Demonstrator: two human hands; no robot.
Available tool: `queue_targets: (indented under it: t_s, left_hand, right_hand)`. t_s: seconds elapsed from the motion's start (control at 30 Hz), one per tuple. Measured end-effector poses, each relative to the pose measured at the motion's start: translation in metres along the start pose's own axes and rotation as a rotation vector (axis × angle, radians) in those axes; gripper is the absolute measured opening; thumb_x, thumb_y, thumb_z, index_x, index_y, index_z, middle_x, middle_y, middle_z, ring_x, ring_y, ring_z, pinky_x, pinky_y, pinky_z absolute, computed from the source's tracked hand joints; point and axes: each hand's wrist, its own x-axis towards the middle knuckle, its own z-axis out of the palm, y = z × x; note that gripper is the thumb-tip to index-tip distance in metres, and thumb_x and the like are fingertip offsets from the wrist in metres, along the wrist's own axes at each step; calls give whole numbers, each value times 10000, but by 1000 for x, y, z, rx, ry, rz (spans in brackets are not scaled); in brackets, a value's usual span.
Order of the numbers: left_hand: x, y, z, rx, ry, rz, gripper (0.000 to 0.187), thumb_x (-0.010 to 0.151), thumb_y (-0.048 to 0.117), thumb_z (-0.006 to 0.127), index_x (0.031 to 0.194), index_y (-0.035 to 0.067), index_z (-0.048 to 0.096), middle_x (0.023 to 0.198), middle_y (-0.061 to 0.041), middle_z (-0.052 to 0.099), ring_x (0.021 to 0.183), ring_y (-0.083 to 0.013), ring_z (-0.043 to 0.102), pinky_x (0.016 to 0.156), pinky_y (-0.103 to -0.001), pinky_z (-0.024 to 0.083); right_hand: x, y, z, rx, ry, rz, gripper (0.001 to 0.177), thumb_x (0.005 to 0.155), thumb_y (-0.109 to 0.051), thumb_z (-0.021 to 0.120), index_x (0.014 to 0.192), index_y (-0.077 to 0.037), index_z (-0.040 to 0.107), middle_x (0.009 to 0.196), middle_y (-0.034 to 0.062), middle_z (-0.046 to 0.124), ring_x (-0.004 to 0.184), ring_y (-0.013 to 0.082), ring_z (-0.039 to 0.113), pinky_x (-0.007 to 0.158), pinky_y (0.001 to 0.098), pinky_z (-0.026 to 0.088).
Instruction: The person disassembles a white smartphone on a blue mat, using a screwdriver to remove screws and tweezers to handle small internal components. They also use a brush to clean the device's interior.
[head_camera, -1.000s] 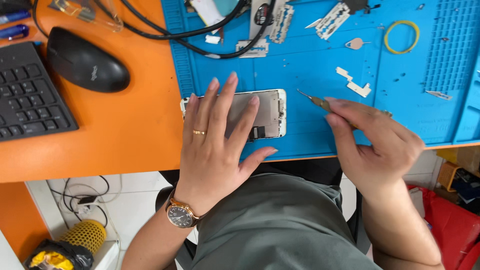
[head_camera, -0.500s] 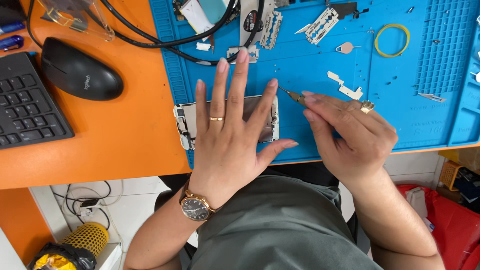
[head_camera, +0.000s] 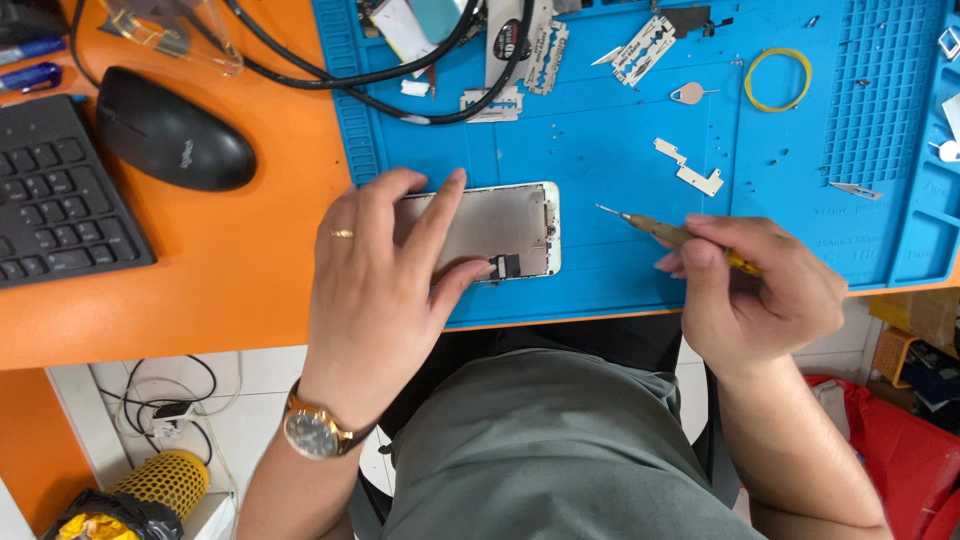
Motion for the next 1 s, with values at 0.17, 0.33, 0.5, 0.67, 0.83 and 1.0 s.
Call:
queue_targets:
  t_s: [0.17,0.33,0.5,0.67,0.83,1.0]
  left_hand:
    - [6,-5,1,-24,-84,-79,744,855,594,912,1415,169,668,1185,-132,527,1081,-369,549,965,-568,454]
    - [12,3,-11,-51,-74,-19,533,859,506,940,1166,135,709,1082,-98,509,981,-345,551,845,-519,477]
    - [5,6,-9,-100,-8,60,225,1101,329,736,1072,108,705,1014,-83,556,815,-295,595,647,-449,527]
    - [5,-14,-10,-197,-145,183,245,1108,326,613,1233,215,791,906,-11,623,744,-264,645,821,-457,348]
    - [17,-20,-5,-148,-83,258,154,1045,360,701,979,231,754,969,-45,559,892,-317,568,984,-581,328]
    - [3,-15,-6,-17,111,256,432,1045,291,857,1424,170,692,1460,-177,536,1352,-388,574,1223,-729,279]
  right_hand:
    - [-3,5,3,32,67,-62,202,1121,-60,700,1059,130,678,844,272,706,653,300,709,662,373,512]
    - [-3,8,-2,14,53,-120,115,1016,31,821,1000,105,735,907,268,741,811,353,738,731,412,567]
    - [-3,-16,-7,368,38,179,149,993,-35,807,1035,29,678,935,167,618,534,184,632,509,236,459]
    - [11,-24,-23,277,-249,-200,236,1103,-111,447,940,29,543,830,200,638,732,313,652,690,396,551]
    - [30,-31,-3,-89,-704,-150,149,990,-112,704,1120,-170,748,858,-35,694,694,210,598,602,358,447]
    - [45,-18,10,-228,-900,-254,194,1001,-155,675,1146,-255,757,1017,-63,813,826,230,756,599,399,512]
